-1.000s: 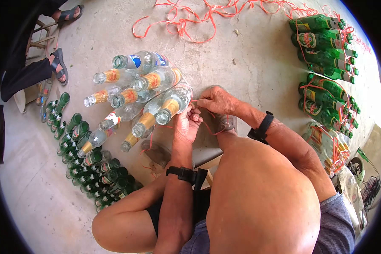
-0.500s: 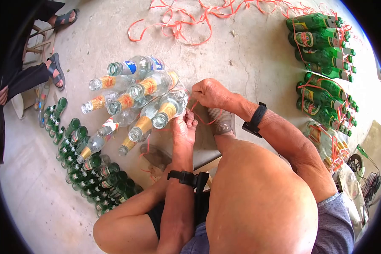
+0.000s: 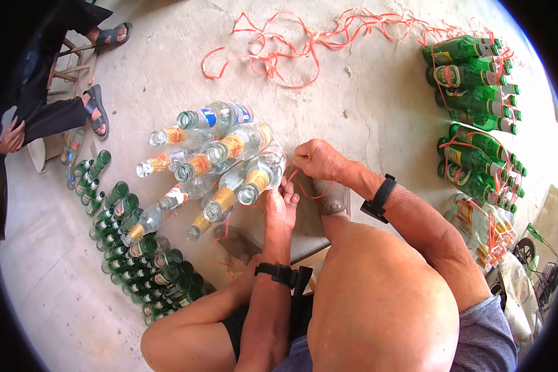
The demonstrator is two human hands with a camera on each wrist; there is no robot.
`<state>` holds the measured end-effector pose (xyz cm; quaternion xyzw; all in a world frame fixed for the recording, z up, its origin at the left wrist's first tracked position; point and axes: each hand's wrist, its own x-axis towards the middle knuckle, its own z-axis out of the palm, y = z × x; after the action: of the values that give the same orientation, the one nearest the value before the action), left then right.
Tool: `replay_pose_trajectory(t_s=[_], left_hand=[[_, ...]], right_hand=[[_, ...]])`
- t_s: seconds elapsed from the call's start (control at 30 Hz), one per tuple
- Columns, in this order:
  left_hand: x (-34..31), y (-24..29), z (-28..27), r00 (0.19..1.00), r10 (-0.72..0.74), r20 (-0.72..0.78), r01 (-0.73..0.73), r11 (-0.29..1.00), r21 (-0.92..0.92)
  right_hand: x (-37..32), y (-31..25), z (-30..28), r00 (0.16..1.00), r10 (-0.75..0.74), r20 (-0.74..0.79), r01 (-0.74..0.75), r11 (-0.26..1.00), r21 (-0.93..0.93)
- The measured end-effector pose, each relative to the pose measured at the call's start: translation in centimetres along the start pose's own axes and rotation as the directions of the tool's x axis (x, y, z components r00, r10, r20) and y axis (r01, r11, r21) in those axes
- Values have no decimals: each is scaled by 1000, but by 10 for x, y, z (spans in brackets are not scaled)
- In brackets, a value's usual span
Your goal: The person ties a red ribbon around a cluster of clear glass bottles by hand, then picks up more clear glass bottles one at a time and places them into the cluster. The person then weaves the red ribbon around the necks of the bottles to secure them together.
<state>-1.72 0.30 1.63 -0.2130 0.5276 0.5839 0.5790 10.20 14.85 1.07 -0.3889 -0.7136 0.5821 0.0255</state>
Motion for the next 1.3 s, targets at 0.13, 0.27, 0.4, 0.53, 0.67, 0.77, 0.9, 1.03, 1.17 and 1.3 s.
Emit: replay_pose_trajectory(t_s=[0.13,0.27,0.4,0.53,0.67,0.77,0.9,1.03,1.17,1.3], left_hand=[[-3,-1,6,998,18,-63,-18,1000,-3],[-4,1,7,999,37,-40,-39,998,-50],[4,-9,1,996,59,-60,-63,996,-70],[-1,-9,6,993,67,-95,-73,995,-64],[-4,-10,11,991,64,-120,-76,992,-99],[-4,-11,8,991,74,-110,-88,988,-123],[-3,-13,6,992,89,-90,-100,987,-125],[-5,-12,9,991,93,-101,-104,989,-108],[-9,-10,14,985,91,-146,-104,991,-88],[-10,-7,15,984,88,-157,-102,991,-84]], right_hand=[[3,2,2,1000,13,-9,-13,1000,27],[1,5,2,1000,-27,-15,28,999,28],[7,3,1,997,-67,-32,68,998,3],[11,-1,-2,994,-107,-36,106,993,-48],[9,-2,-4,994,-105,-39,102,992,-70],[7,-4,-5,996,-85,-21,84,995,-56],[9,-1,-6,996,-93,-1,92,992,-81],[12,-7,-10,993,-112,25,114,985,-126],[13,-12,-12,985,-174,17,175,974,-143],[12,-16,-14,984,-176,26,178,973,-144]])
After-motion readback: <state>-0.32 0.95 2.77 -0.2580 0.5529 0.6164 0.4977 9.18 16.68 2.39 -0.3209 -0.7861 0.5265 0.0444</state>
